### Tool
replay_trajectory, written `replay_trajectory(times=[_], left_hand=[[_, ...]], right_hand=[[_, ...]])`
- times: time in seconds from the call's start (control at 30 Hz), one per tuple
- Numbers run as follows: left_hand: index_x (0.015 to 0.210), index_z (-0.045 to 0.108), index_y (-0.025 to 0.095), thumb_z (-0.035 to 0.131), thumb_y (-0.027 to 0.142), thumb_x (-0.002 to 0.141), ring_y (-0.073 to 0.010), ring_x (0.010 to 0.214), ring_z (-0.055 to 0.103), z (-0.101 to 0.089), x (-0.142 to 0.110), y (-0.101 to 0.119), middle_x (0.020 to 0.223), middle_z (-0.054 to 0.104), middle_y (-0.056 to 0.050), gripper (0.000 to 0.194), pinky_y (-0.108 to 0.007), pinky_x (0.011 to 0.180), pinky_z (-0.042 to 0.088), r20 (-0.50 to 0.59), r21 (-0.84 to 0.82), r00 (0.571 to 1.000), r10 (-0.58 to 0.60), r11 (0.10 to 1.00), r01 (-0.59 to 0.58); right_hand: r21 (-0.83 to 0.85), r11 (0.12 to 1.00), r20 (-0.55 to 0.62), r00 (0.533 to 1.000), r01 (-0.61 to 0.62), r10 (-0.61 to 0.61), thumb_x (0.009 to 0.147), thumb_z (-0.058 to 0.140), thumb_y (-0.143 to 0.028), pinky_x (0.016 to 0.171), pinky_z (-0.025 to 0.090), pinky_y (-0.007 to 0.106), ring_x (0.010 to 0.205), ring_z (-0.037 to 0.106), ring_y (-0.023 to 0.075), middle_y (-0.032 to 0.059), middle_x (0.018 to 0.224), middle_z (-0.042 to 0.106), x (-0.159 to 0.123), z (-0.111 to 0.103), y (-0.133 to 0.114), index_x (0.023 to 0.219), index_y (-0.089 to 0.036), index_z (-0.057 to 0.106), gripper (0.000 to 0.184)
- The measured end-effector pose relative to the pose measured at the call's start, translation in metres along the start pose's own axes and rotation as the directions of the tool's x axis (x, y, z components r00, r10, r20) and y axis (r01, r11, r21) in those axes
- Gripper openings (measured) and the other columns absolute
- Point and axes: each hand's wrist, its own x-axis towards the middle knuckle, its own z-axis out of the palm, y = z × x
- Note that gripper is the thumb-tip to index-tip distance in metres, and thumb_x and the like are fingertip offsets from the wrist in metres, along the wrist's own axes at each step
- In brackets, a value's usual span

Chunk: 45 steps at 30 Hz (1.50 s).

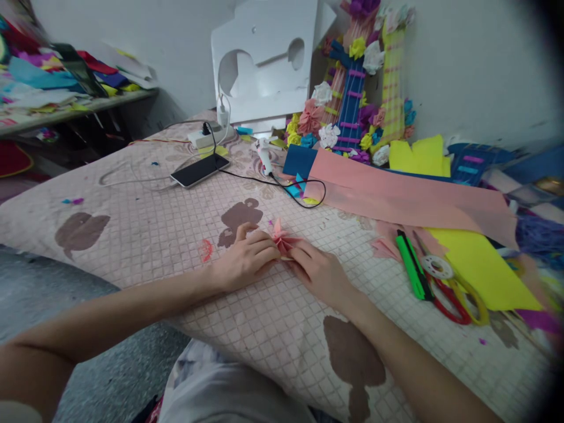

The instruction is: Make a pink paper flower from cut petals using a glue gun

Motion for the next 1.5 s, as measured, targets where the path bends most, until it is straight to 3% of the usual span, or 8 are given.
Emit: replay_trajectory(times=[0.2,0.63,0.8,1.13,1.5], left_hand=[[0.093,0.057,0.019,0.045,0.017,0.092,-0.0164,0.089,0.056,-0.001,0.001,0.000,0.091,0.067,-0.002,0.012,-0.044,0.097,0.025,0.034,0.008,0.998,-0.044,0.999,0.044],[0.096,0.059,0.020,0.044,0.017,0.092,-0.0170,0.091,0.056,0.000,0.003,0.000,0.093,0.067,-0.002,0.016,-0.044,0.096,0.025,0.043,0.014,0.998,-0.054,0.998,0.054],[0.094,0.059,0.021,0.045,0.016,0.092,-0.0169,0.091,0.056,0.000,0.003,0.001,0.093,0.067,-0.002,0.015,-0.044,0.096,0.025,0.037,0.023,0.998,-0.046,0.999,0.045],[0.091,0.058,0.021,0.046,0.021,0.093,-0.0155,0.090,0.056,0.003,0.006,0.005,0.091,0.067,0.001,0.013,-0.045,0.098,0.022,-0.025,0.093,1.000,-0.018,0.995,0.021],[0.091,0.058,0.021,0.044,0.020,0.094,-0.0159,0.092,0.056,0.003,0.007,0.006,0.089,0.068,0.001,0.014,-0.047,0.100,0.022,0.012,0.130,1.000,0.015,0.991,-0.017]], right_hand=[[-0.052,0.999,-0.003,1.000,0.012,-0.013,0.087,0.044,-0.015,0.055,0.041,0.027,0.072,0.058,0.0146,0.0033,0.096,0.060,-0.002,0.003,0.007,0.101,-0.018,0.053,0.017],[-0.128,0.990,-0.043,0.997,0.057,-0.063,0.093,0.042,-0.021,0.056,0.039,0.026,0.071,0.058,0.0133,0.0039,0.093,0.062,0.000,0.008,0.012,0.094,-0.018,0.056,0.014],[-0.137,0.988,-0.060,0.995,0.064,-0.073,0.092,0.042,-0.021,0.056,0.039,0.026,0.069,0.058,0.0130,0.0042,0.092,0.063,0.001,0.009,0.010,0.091,-0.018,0.058,0.017],[-0.134,0.989,-0.046,0.996,0.070,-0.076,0.093,0.043,-0.025,0.057,0.042,0.027,0.072,0.059,0.0136,0.0070,0.101,0.063,0.002,0.012,0.007,0.105,-0.017,0.061,0.024],[-0.133,0.988,-0.052,0.995,0.075,-0.083,0.092,0.043,-0.022,0.057,0.042,0.027,0.071,0.059,0.0139,0.0077,0.101,0.062,0.003,0.012,0.006,0.102,-0.017,0.061,0.021]])
